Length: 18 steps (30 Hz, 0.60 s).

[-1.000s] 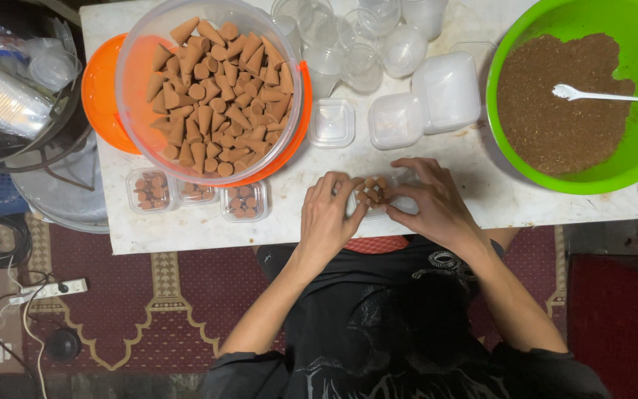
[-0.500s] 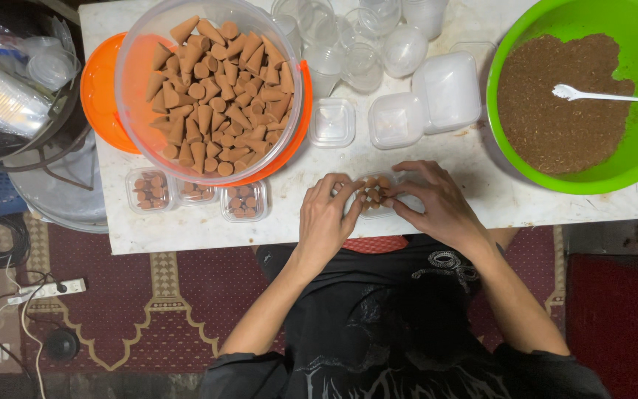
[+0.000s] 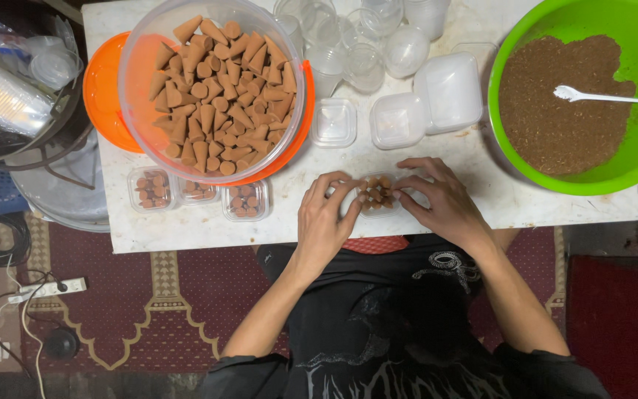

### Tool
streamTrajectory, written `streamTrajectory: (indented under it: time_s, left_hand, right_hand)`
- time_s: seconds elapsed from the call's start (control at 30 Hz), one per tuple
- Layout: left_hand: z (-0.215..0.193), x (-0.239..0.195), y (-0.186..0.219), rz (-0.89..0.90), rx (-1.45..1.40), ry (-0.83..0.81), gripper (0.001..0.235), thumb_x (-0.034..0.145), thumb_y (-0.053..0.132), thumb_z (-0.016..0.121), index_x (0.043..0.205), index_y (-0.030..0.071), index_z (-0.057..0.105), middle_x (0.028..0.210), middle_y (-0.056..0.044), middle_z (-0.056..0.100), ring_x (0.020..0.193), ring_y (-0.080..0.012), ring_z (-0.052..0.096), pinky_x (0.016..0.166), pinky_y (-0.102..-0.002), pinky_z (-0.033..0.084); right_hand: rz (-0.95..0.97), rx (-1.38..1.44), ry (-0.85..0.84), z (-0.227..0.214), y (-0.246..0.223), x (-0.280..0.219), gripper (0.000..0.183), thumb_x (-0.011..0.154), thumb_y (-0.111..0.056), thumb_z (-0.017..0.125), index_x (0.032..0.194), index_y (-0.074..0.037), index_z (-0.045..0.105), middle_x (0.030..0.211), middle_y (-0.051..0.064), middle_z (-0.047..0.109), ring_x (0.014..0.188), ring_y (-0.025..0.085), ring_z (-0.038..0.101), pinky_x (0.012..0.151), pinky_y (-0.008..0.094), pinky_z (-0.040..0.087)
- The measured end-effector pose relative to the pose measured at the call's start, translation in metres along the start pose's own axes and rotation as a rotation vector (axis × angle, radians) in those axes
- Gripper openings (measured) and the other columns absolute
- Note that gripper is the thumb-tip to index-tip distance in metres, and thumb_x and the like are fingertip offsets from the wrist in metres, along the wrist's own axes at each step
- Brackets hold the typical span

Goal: The person transfers small brown cone-shaped items from a large orange bowl into small clear plastic containers on a table. They place the cones one by one into each container, then close the lids.

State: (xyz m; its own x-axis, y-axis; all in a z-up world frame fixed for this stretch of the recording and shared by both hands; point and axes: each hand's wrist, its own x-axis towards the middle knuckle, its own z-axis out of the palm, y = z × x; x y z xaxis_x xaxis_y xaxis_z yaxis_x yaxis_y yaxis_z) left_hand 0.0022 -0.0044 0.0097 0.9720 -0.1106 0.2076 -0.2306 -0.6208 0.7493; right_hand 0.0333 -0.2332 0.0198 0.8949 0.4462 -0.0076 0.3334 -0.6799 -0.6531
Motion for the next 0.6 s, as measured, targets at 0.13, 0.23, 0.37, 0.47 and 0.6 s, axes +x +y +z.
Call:
streamTrajectory:
  time_s: [0.13,0.23,0.37,0.47,0.6]
  left_hand:
    - [-0.004,-0.001,-0.004,-0.003,-0.026,0.056,0.019,0.092,0.02,0.071,0.11,0.013,0.073,0.106,-0.004,0.058,0.098,-0.0261,0.064,0.087,-0.04,0.052]
    - [-0.01,-0.001,-0.003,0.003,-0.047,0.086,0.019,0.093,0.021,0.072,0.11,0.014,0.073,0.104,-0.004,0.06,0.097,-0.0264,0.065,0.087,-0.04,0.052]
    - [-0.013,-0.006,-0.007,0.011,-0.162,0.094,0.019,0.1,0.023,0.061,0.109,0.013,0.074,0.084,-0.002,0.065,0.084,-0.0246,0.068,0.081,-0.038,0.055]
    - [-0.017,-0.007,-0.007,0.04,-0.219,0.161,0.014,0.097,0.016,0.064,0.101,0.013,0.077,0.066,0.001,0.069,0.071,-0.0201,0.069,0.073,-0.033,0.057]
    - [-0.034,-0.002,0.006,0.062,-0.224,0.292,0.028,0.082,0.018,0.084,0.107,0.01,0.075,0.092,-0.005,0.076,0.085,-0.0236,0.07,0.074,-0.036,0.057]
  right_hand:
    - [-0.045,0.029,0.053,-0.002,-0.005,0.004,0.008,0.097,-0.017,0.066,0.096,-0.012,0.072,0.121,0.005,0.062,0.115,0.026,0.062,0.098,0.04,0.049]
    - [-0.067,0.023,0.076,-0.001,-0.006,0.008,0.021,0.099,-0.019,0.066,0.082,-0.007,0.069,0.113,0.007,0.066,0.107,0.028,0.064,0.093,0.041,0.05]
    - [-0.102,0.035,0.111,0.006,0.002,0.009,0.011,0.1,-0.015,0.064,0.096,-0.007,0.07,0.11,0.01,0.069,0.103,0.03,0.066,0.093,0.043,0.051]
    - [-0.096,0.057,0.145,0.008,0.005,0.01,0.005,0.098,-0.009,0.067,0.1,-0.008,0.072,0.094,0.009,0.071,0.091,0.027,0.069,0.087,0.041,0.052]
    - [-0.167,0.088,0.214,-0.005,-0.019,0.02,0.022,0.096,-0.003,0.068,0.117,-0.007,0.072,0.084,0.011,0.072,0.079,0.026,0.068,0.075,0.038,0.054]
